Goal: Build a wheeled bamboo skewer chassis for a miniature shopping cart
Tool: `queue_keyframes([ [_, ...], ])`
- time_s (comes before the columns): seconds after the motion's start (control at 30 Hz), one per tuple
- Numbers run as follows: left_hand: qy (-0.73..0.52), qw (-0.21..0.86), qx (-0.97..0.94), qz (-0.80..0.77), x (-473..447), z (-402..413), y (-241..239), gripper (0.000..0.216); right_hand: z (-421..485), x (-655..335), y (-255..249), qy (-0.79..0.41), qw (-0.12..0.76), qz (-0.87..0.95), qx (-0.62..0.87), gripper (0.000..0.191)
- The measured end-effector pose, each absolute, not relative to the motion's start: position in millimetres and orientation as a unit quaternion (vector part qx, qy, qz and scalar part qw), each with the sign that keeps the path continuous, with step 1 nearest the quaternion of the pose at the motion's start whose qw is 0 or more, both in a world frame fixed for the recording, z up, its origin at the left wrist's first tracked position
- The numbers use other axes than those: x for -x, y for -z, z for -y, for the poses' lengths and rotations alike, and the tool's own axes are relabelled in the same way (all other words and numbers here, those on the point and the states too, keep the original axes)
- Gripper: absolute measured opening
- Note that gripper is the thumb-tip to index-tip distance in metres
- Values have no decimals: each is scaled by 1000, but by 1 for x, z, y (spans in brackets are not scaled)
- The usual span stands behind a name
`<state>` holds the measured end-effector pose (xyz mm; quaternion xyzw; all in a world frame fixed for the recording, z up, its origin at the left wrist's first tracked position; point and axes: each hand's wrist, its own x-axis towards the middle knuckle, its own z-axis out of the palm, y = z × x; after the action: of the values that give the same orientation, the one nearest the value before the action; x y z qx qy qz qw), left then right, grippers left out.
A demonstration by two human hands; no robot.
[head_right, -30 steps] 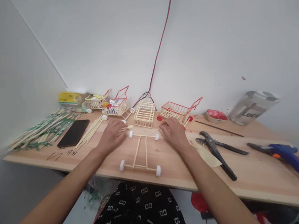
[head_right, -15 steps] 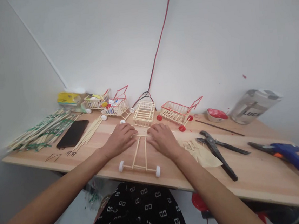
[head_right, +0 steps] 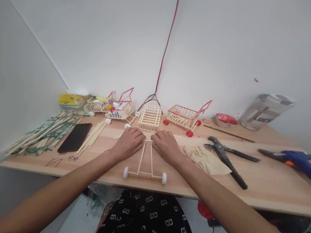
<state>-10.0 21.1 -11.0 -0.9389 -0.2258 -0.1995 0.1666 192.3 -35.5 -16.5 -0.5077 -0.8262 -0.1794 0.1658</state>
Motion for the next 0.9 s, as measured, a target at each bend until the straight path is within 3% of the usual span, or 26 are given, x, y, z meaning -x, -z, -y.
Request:
queue_keyframes([
  [0.9,200,188,934,229,1,-24,16,10,30,-187,22,252,145,818,496,9],
])
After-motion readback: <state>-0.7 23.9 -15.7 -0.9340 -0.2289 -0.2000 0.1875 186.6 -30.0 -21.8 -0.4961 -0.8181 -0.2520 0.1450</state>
